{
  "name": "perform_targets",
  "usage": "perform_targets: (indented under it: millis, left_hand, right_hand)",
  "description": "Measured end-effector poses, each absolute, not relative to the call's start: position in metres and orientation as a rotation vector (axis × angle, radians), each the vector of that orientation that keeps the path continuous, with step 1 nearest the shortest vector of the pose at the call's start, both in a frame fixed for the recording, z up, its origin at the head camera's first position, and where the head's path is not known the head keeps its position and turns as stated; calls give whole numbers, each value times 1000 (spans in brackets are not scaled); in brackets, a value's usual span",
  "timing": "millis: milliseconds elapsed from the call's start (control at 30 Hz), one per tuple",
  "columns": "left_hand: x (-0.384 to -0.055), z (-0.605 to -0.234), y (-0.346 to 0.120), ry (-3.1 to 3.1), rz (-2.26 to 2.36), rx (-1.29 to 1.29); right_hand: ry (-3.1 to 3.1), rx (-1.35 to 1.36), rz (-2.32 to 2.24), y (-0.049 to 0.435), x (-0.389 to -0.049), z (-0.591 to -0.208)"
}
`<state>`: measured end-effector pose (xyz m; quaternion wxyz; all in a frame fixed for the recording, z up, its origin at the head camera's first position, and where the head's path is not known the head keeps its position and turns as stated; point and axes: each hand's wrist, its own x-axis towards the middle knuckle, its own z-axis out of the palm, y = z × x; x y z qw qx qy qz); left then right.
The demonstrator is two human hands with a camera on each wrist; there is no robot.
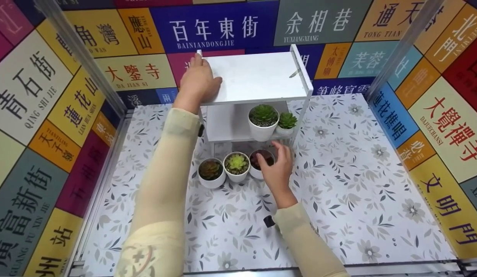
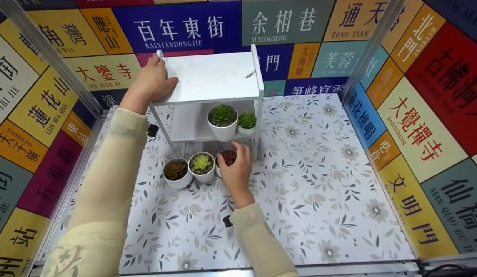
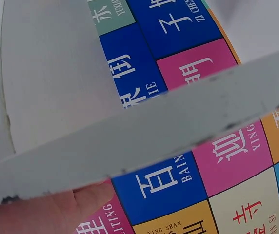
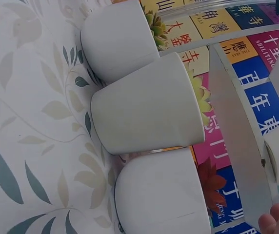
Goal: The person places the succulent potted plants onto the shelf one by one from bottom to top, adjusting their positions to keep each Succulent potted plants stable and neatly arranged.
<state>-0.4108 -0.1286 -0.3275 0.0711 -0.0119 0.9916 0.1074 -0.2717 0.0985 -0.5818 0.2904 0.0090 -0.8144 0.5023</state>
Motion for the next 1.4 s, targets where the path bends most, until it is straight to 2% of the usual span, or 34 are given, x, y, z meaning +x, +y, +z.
perform_targets:
  millis: [1400]
  left_hand:
    - [-411, -330, -128, 3003, 315, -45]
  right_hand:
    - [-2276, 5, 1312, 100, -264, -614]
